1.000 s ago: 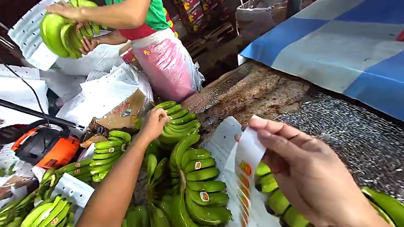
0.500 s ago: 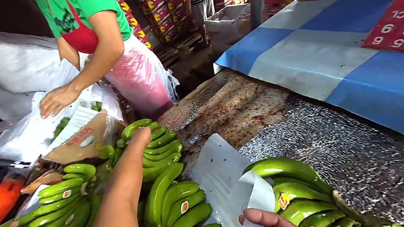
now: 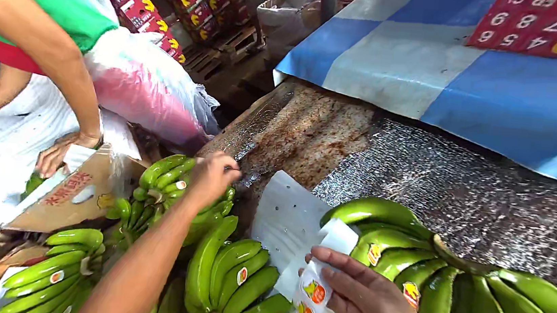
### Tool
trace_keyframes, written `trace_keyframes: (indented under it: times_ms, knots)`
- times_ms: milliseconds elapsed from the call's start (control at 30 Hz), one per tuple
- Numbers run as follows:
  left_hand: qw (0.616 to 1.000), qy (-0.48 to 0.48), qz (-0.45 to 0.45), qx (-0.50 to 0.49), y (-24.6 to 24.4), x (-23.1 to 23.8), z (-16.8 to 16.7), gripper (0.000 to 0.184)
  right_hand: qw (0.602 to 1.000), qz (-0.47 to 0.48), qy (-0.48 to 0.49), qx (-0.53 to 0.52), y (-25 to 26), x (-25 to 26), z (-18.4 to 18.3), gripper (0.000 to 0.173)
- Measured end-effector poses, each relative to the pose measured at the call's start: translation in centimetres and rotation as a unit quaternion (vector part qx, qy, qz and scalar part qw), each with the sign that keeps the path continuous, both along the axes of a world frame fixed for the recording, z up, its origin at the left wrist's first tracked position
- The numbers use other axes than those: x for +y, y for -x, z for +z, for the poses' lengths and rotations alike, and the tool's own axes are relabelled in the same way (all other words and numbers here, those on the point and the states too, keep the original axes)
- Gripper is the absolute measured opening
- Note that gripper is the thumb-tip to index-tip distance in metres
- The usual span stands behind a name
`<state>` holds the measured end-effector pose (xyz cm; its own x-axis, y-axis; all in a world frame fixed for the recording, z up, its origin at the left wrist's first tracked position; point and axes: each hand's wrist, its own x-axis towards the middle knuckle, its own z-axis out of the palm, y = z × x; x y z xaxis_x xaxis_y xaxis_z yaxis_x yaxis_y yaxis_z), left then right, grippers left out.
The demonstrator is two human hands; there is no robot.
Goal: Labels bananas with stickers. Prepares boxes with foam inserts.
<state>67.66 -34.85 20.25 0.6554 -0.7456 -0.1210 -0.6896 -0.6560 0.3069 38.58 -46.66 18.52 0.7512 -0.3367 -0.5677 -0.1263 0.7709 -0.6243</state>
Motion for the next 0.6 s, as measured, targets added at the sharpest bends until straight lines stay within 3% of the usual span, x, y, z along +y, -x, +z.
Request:
trace_keyframes:
  times_ms: [67,100,167,233,367,500,600]
  knots:
    - [0.967,0.152,-0.172,0.111,7.2,0.1,2.8,0.016,1.000,-0.020,-0.002,0.004,-0.2,0.5,0.3,0.024]
    - [0.943,0.182,-0.249,0.121,10.3,0.3,3.8,0.014,1.000,-0.022,0.003,0.000,-0.2,0.8,0.6,0.023]
    - [0.926,0.167,-0.338,0.005,14.6,0.9,4.6,0.011,1.000,-0.015,0.026,-0.008,0.0,1.3,1.5,0.023]
    - [0.920,0.149,-0.344,-0.114,16.2,1.4,4.5,0.005,0.999,-0.011,0.042,-0.018,0.4,1.9,2.6,0.024]
    - [0.915,0.171,-0.301,-0.206,17.4,2.8,4.5,0.017,0.999,-0.001,0.042,-0.029,0.8,3.1,3.4,0.027]
    - [0.898,0.215,-0.290,-0.253,17.7,4.5,3.2,0.019,0.999,-0.003,-0.024,-0.027,0.5,3.3,2.8,0.029]
    - [0.895,0.252,-0.295,-0.221,17.2,5.4,1.8,0.016,0.999,0.004,-0.050,-0.012,0.3,3.5,2.1,0.027]
